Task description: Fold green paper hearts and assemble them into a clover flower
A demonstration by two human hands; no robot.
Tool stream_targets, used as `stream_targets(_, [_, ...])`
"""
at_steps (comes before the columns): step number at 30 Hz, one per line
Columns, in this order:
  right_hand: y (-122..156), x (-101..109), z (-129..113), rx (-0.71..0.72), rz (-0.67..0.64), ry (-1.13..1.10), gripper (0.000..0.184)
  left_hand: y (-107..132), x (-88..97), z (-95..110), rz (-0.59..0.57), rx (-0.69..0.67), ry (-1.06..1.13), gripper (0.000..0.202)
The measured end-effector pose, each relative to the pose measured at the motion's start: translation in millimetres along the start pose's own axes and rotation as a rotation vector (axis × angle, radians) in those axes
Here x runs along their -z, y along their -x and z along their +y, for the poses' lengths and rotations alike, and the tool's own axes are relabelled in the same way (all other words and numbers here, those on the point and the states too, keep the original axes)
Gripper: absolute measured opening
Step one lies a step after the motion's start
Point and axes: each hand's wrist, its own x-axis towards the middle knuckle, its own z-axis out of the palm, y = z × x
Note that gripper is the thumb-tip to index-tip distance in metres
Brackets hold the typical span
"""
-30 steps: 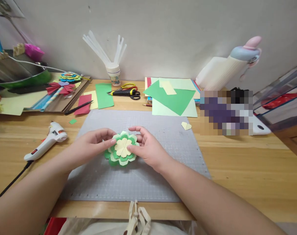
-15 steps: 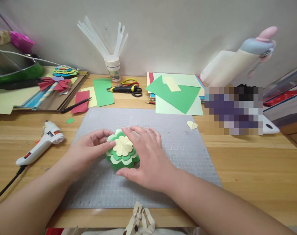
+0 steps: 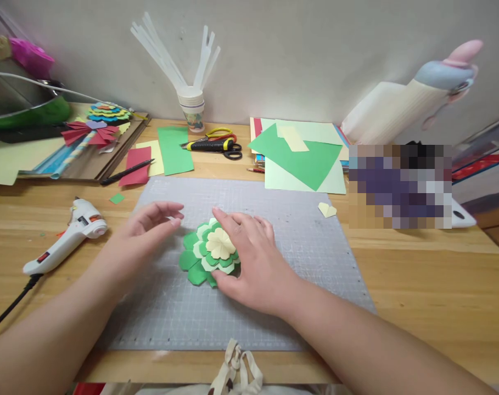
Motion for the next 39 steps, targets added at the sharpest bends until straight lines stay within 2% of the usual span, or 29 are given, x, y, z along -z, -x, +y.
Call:
stream_targets(2, [1, -1, -1, -0.011, -0.013, 0.010, 0.095, -2, 3.9, 2, 0.060, -0.022, -0.080, 0.037])
stream_targets(5, [2, -4, -3, -0.023, -0.030, 0.036, 0.096, -4, 6.4, 1, 0.086, -0.070, -0.153, 0.038])
stream_targets(8, [2, -9, -5, -0.040, -0.048, 0.050, 0.096, -4, 5.8, -5, 0.061, -0.132, -0.310, 0.036])
stream_targets(11, [1, -13, -7, -0.057, -0.056, 0.055, 0.096, -4, 5.2, -10, 0.020, -0.251, -0.465, 0.030])
stream_targets(19, [-1, -15, -8, -0.085, -0.073, 0.059, 0.095, -8, 10.2, -12, 0.050, -0.376, -0.562, 0.025])
stream_targets(21, [-1, -13, -9, -0.072, -0.057, 0.057, 0.095, -6, 8.7, -10, 0.016, -0.347, -0.540, 0.028])
stream_targets(23, [-1, -11, -10, -0.036, -0.017, 0.072, 0.095, -4, 5.1, -8, -0.052, -0.241, -0.470, 0.035])
stream_targets(26, [1, -8, -12, 0.069, 0.056, 0.119, 0.094, 2, -1.6, -5, -0.153, -0.138, -0.226, 0.038])
stream_targets(29, [4, -6, -14, 0.168, 0.118, 0.079, 0.097, 6, -5.5, -6, -0.203, -0.161, 0.045, 0.031])
stream_targets(30, [5, -6, -14, 0.163, 0.151, 0.000, 0.099, 7, -5.7, -6, -0.197, -0.181, 0.087, 0.030])
stream_targets(32, [6, -6, -14, 0.064, 0.229, -0.243, 0.099, 9, -5.2, -7, -0.151, -0.251, 0.093, 0.028])
stream_targets(34, [6, -5, -14, -0.092, 0.261, -0.472, 0.079, 11, -4.3, -7, -0.103, -0.346, 0.067, 0.024])
stream_targets(36, [3, -4, -14, -0.199, 0.230, -0.594, 0.038, 13, -4.1, -8, -0.088, -0.419, 0.057, 0.021])
stream_targets(38, [1, -1, -15, -0.233, 0.186, -0.644, 0.009, 14, -4.8, -8, -0.089, -0.472, 0.054, 0.019])
stream_targets(39, [-1, 0, -16, -0.235, 0.182, -0.655, 0.003, 14, -5.4, -9, -0.082, -0.499, 0.047, 0.019])
